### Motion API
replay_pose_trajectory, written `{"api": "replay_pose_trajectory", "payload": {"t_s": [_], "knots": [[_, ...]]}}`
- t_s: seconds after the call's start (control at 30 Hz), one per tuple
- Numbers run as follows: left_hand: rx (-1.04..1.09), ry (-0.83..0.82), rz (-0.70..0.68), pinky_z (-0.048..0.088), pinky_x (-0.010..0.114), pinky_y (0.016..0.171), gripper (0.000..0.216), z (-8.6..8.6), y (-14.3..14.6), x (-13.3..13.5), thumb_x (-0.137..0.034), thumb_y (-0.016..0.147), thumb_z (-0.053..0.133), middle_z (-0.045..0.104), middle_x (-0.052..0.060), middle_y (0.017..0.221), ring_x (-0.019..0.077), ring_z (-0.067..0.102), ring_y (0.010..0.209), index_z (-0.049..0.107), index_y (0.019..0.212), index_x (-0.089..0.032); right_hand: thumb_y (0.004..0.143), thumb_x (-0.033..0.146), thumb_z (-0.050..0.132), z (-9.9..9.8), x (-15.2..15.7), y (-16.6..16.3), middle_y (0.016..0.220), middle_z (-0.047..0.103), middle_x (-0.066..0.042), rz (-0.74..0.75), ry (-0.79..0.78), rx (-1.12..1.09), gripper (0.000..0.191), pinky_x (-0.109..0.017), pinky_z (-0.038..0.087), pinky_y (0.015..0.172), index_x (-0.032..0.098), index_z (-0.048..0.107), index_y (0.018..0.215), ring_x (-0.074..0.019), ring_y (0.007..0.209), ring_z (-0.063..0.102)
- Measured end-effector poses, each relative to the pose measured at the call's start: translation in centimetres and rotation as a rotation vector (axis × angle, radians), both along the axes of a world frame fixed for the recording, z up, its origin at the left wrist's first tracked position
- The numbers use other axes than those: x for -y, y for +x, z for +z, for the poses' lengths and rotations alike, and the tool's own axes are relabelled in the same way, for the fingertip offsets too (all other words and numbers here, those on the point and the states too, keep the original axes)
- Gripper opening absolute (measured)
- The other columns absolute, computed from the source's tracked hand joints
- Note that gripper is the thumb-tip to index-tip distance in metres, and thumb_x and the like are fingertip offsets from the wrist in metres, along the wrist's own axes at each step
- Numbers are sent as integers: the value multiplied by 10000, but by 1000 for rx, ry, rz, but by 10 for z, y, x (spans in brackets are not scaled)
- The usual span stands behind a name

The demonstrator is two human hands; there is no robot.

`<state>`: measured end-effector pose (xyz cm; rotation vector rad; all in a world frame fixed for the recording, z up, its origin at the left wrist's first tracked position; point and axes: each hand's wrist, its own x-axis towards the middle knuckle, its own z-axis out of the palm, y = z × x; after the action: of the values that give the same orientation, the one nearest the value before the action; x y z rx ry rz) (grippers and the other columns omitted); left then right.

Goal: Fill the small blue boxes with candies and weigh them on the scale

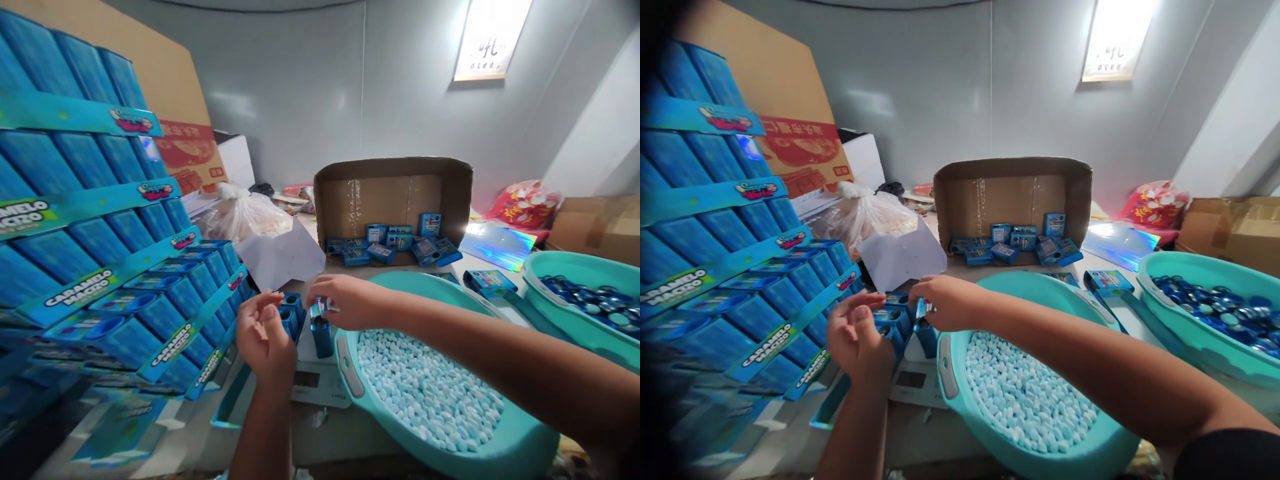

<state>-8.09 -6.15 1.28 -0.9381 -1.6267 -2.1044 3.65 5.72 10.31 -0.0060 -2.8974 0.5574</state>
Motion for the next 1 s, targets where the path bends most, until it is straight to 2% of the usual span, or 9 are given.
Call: {"api": "replay_pose_trajectory", "payload": {"t_s": [0.1, 0.2, 0.43, 0.5, 0.6, 0.7, 0.8, 0.9, 1.0], "knots": [[13, 126, 59, 528, 366, 800, 253, 4, 1, 0, -399, 913, 545, 641, 19, 842, 174, 639, 773, 581, 1033, -179, 775, -11, 463, 4, 6, 36, 1031, 641, -88, -76, 261, -15, 340, -310, 460, 779, 160, 651, 1000, -200, 912, 588], [42, 236, 78, 526, 375, 773, 240, 10, -2, 0, -371, 867, 575, 627, -5, 796, 164, 625, 708, 591, 1019, -186, 777, 16, 490, -5, 10, 84, 908, 629, -90, -88, 403, 197, 230, -366, 456, 762, 161, 641, 874, -236, 860, 585], [21, 147, 50, 539, 345, 687, 157, 12, -6, 6, -280, 851, 551, 621, -19, 662, 153, 611, 614, 647, 777, -181, 814, 162, 636, -52, 2, 160, 1268, 613, -75, -199, -36, 508, 397, -415, 466, 957, 234, 648, 1205, -278, 1138, 582], [-85, 40, -2, 540, 336, 741, 173, 12, -5, 7, -256, 883, 543, 643, -16, 703, 151, 633, 679, 654, 767, -191, 812, 174, 653, -61, 0, 164, 1274, 618, -64, -226, -123, 486, 423, -406, 463, 979, 239, 644, 1230, -273, 1140, 588], [-197, -339, -201, 487, 381, 981, 162, 12, -6, 7, -293, 902, 562, 673, 38, 1096, 201, 627, 1068, 706, 919, -223, 800, 150, 665, -66, -1, 163, 1202, 651, -57, -258, -194, 461, 405, -383, 474, 955, 239, 668, 1196, -261, 1083, 615], [-236, -707, -477, 335, 472, 1162, 346, 11, -9, 7, -312, 864, 580, 474, 55, 1449, 261, 432, 1368, 646, 1202, -278, 762, 137, 706, -67, -2, 162, 1111, 676, -50, -276, -197, 460, 366, -379, 484, 913, 242, 707, 1112, -257, 1027, 627], [-254, -944, -662, 305, 505, 1182, 590, 7, -10, 7, -189, 774, 567, 267, 36, 1593, 290, 296, 1463, 543, 1348, -326, 754, 162, 732, -69, -4, 161, 1075, 679, -47, -278, -190, 467, 342, -376, 486, 902, 235, 720, 1088, -244, 1006, 630], [-251, -1043, -633, 363, 491, 1152, 711, 6, -9, 5, -120, 715, 551, 144, 19, 1633, 311, 259, 1480, 507, 1386, -351, 752, 186, 754, -71, -7, 161, 1067, 684, -49, -278, -196, 458, 319, -368, 492, 899, 218, 727, 1069, -236, 999, 633], [-288, -974, -584, 391, 451, 1140, 671, 11, -8, 9, -153, 710, 637, 377, 53, 1528, 288, 395, 1409, 544, 1353, -321, 733, 175, 774, -72, -7, 162, 1050, 696, -36, -261, -160, 415, 314, -328, 504, 875, 222, 736, 1041, -216, 971, 647]]}}
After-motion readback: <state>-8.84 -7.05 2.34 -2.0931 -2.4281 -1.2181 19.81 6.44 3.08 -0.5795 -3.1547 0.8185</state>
